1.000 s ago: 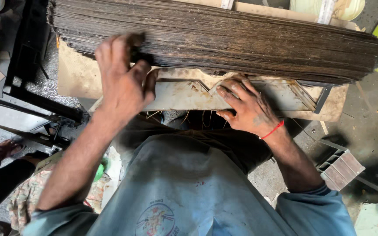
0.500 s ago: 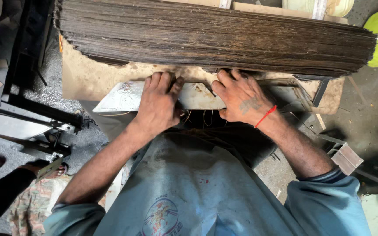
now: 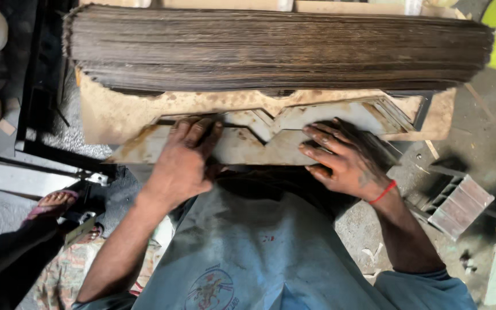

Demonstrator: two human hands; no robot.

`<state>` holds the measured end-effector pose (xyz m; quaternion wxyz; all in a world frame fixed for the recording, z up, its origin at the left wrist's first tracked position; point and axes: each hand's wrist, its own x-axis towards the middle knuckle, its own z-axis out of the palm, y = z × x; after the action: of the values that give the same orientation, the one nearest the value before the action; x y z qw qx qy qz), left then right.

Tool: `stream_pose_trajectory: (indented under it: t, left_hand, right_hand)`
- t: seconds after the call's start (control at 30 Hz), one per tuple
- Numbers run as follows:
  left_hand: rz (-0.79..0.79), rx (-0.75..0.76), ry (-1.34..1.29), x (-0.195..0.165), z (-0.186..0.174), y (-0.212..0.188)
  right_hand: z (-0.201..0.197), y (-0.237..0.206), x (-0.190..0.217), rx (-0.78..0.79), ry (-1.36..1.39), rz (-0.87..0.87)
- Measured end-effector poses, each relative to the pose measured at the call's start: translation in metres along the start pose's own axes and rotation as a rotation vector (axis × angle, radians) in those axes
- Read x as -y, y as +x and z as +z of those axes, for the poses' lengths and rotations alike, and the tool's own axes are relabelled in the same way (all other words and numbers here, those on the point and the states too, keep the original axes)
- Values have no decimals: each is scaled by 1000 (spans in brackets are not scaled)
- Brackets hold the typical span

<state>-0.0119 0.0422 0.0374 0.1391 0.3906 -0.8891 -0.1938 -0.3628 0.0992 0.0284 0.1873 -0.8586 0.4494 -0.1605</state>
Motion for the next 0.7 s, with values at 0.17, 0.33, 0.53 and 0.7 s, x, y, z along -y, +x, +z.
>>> stream_pose_trajectory:
  t: [0.17, 0.33, 0.53, 0.7]
  left_hand:
    - [-115, 430, 100, 16, -15, 11]
    - [-56, 488, 327, 29, -17, 26]
    - [170, 385, 519, -24, 10, 67]
    - [444, -31, 265, -98, 70, 125]
  right_hand:
    - [-32, -74, -37, -213, 58, 174]
    - [-45, -137, -83, -504, 160, 430]
    - [6, -126, -99, -836, 374, 400]
    - [15, -100, -82, -1017, 525, 353]
